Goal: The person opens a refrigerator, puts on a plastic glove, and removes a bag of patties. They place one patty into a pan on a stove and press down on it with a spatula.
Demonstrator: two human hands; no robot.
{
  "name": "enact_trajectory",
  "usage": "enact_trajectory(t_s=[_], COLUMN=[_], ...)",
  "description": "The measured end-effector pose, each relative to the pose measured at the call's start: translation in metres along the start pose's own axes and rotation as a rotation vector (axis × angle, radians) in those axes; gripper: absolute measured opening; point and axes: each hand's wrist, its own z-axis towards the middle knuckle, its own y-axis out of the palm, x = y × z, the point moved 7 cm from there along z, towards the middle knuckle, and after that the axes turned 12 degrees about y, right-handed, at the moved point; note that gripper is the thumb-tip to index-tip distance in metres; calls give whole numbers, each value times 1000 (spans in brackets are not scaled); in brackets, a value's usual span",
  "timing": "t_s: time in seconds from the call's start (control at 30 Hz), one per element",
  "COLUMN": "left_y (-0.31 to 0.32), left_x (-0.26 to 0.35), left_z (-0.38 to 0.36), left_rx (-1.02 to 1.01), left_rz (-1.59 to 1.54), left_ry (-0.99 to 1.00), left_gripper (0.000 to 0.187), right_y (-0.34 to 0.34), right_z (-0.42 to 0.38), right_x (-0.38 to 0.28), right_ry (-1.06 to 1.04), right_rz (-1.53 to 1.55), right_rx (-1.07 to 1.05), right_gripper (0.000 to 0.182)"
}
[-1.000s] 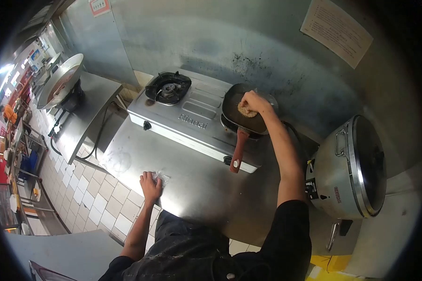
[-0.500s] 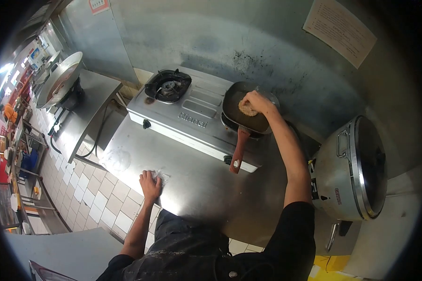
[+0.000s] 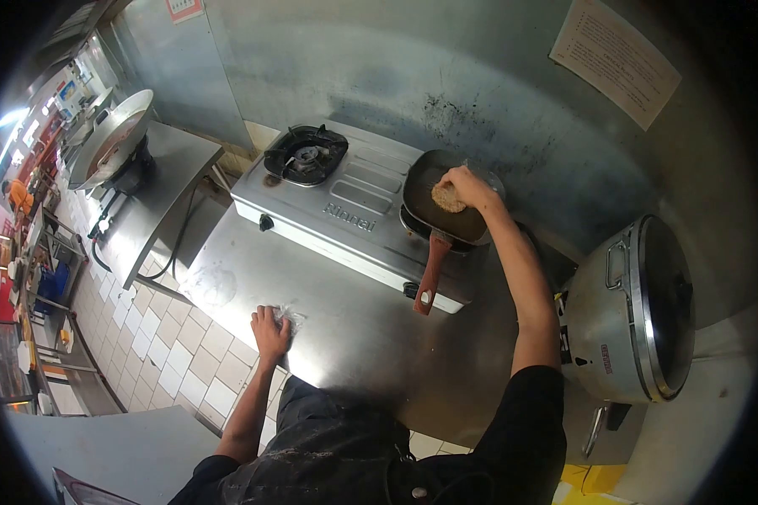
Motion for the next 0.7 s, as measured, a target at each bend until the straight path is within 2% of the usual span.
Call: enact_trajectory(t_s=[0.1, 0.17, 0.4, 0.5, 0.57, 0.7], left_y=[-1, -1, 1, 0, -1, 1], left_x=[0, 1, 0, 0, 0, -2], left_z=[1, 0, 1, 0, 0, -1], left_rx=[-11, -7, -9, 5, 12, 8], left_rz=[-7, -22, -1, 2, 11, -6], left_ry=[3, 2, -1, 4, 6, -3], left_gripper=[33, 33, 33, 32, 32, 32], right_y=[1, 4, -2, -13, -21, -16], right_z=[-2, 0, 0, -2, -5, -9], right_x=[-7, -7, -13, -12, -1, 0], right_ry=[-62, -15, -59, -48, 109, 121], right_rz=[-63, -108, -133, -60, 108, 151], right_rx=[72, 52, 7, 18, 5, -23], right_gripper=[43, 41, 40, 41, 40, 41])
